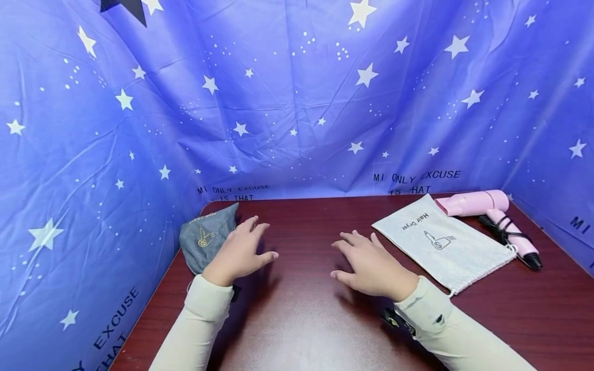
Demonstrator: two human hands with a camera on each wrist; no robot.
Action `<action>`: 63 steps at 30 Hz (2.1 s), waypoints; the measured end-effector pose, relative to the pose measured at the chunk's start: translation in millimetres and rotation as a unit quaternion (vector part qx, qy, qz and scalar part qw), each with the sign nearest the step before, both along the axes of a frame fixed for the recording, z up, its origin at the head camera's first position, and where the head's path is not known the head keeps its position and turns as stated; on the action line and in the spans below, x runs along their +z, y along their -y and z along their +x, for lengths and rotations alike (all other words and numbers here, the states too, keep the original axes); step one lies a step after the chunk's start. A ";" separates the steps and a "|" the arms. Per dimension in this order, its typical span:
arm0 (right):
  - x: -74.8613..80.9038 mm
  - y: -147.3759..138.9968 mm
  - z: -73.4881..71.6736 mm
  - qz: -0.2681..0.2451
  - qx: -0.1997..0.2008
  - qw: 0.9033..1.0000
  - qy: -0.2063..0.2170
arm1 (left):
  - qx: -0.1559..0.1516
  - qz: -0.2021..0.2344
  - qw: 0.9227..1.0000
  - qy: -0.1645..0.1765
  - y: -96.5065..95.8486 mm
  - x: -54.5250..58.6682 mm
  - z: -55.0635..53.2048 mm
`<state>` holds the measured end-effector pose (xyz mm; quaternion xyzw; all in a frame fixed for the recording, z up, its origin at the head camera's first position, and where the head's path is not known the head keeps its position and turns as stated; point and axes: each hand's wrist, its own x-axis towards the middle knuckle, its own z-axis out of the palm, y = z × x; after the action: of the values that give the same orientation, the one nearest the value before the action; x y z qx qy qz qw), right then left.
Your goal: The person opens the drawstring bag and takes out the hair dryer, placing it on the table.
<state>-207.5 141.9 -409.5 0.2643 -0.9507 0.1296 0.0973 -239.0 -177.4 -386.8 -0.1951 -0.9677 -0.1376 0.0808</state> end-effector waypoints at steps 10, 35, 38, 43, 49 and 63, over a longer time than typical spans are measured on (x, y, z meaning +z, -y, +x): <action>-4.9 23.6 -0.7 -0.004 0.024 1.000 0.011 | 0.058 0.040 0.997 0.011 32.2 9.0 -6.2; -20.3 68.1 -6.9 -0.016 0.084 0.996 0.004 | 0.139 0.093 0.984 0.066 85.2 1.2 -24.6; -22.2 73.9 -8.8 -0.016 0.092 0.996 -0.005 | 0.146 0.097 0.982 0.068 88.2 0.4 -27.3; -22.9 83.9 -12.3 0.002 0.097 0.995 -0.015 | 0.163 0.102 0.978 0.075 93.6 -1.0 -30.5; -22.2 99.6 -15.1 0.024 0.105 0.994 -0.029 | 0.181 0.110 0.973 0.095 101.5 -4.6 -32.6; -14.1 131.9 -14.8 0.037 0.113 0.993 -0.024 | 0.201 0.113 0.968 0.103 113.4 -13.8 -31.5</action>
<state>-222.3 10.0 -423.6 0.3766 -0.9163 0.0983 0.0947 -270.5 -290.8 -400.7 0.0287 -0.9682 -0.2468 0.0284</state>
